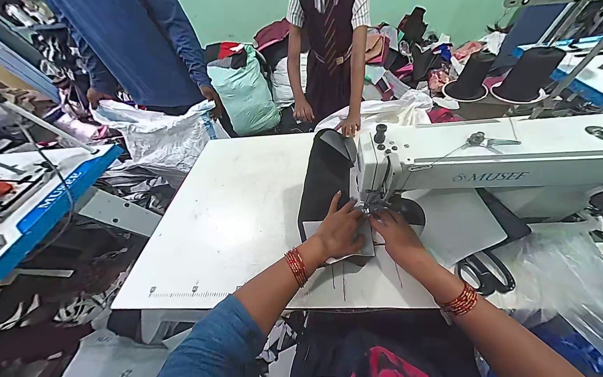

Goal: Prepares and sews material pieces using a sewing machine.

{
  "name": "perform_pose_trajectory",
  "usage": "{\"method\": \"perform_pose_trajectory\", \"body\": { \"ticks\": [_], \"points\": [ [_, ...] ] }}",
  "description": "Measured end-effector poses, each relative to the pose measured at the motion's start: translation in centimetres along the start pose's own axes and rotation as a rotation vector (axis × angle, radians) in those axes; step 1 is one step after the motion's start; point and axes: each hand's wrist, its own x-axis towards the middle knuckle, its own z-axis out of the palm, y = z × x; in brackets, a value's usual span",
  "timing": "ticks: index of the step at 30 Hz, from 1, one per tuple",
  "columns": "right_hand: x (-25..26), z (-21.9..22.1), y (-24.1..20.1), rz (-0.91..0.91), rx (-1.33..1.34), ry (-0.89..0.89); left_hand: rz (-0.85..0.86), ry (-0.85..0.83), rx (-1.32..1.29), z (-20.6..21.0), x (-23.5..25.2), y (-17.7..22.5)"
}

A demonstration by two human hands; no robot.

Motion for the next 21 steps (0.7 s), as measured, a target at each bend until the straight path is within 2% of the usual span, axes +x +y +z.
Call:
{"method": "perform_pose_trajectory", "body": {
  "ticks": [7,12,21],
  "points": [
    [-0.2,1.1,0.4,-0.007,0.011,0.121,-0.009,0.008,0.02,-0.1,0.6,-0.4],
    [-1.0,2.0,0.8,-0.154,0.007,0.316,-0.01,0.021,-0.002,0.0,0.7,-0.6],
    [-0.9,2.0,0.3,-0.127,0.019,0.303,-0.002,0.024,-0.007,0.0,0.8,-0.8]
  ]
}}
